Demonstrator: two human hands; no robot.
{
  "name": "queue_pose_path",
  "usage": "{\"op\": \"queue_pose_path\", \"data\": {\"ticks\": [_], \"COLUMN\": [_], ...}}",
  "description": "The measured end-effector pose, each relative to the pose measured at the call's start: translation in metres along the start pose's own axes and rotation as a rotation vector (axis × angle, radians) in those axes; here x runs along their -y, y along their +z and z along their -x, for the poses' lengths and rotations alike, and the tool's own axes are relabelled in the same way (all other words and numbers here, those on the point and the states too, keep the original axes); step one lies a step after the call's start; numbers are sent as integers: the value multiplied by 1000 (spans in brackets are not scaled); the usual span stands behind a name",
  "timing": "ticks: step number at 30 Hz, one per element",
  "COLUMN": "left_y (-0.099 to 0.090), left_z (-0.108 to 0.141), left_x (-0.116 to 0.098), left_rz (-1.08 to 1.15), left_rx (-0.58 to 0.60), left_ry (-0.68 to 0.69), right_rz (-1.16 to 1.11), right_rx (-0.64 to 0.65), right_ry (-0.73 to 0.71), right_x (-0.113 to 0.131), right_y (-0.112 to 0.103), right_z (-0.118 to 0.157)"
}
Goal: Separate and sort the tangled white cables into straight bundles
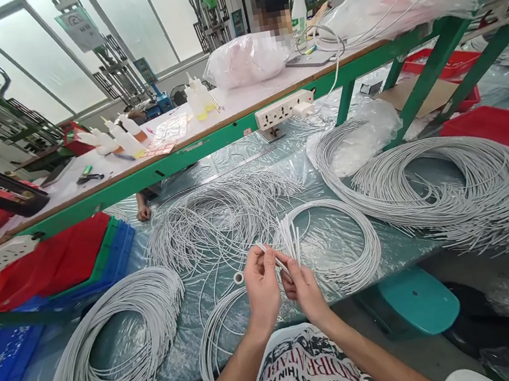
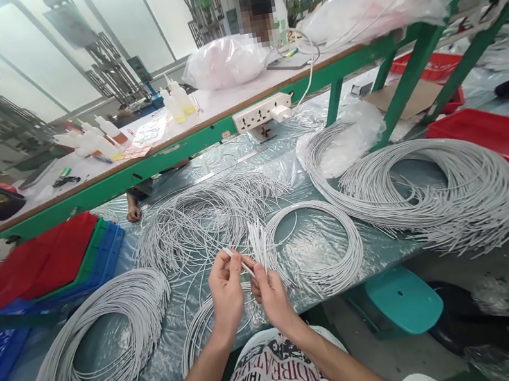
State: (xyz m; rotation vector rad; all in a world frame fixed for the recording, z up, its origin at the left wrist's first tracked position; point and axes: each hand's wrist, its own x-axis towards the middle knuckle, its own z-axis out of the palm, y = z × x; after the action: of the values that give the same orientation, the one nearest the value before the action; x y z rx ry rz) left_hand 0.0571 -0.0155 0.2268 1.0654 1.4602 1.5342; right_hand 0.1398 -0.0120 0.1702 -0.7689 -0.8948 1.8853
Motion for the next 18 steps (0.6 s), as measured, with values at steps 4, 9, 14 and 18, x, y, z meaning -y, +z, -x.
{"op": "queue_pose_path", "data": {"ticks": [4,9,14,18], "left_y": [2,-8,-27,-28], "left_z": [11,4,-18,-27], "left_x": [3,-23,-38,-24], "left_rz": [30,390,214,62], "left_rx": [-58,-29,67,121], "left_ry": [150,-41,-105,-182], "right_rz": [-12,-140,-236,-141], "right_rx": [-91,-143,111,311], "right_ry": [40,-6,56,34], "right_x": [8,19,15,1], "right_y": [5,5,9,11], "right_z": [-9,-17,-10,-2]}}
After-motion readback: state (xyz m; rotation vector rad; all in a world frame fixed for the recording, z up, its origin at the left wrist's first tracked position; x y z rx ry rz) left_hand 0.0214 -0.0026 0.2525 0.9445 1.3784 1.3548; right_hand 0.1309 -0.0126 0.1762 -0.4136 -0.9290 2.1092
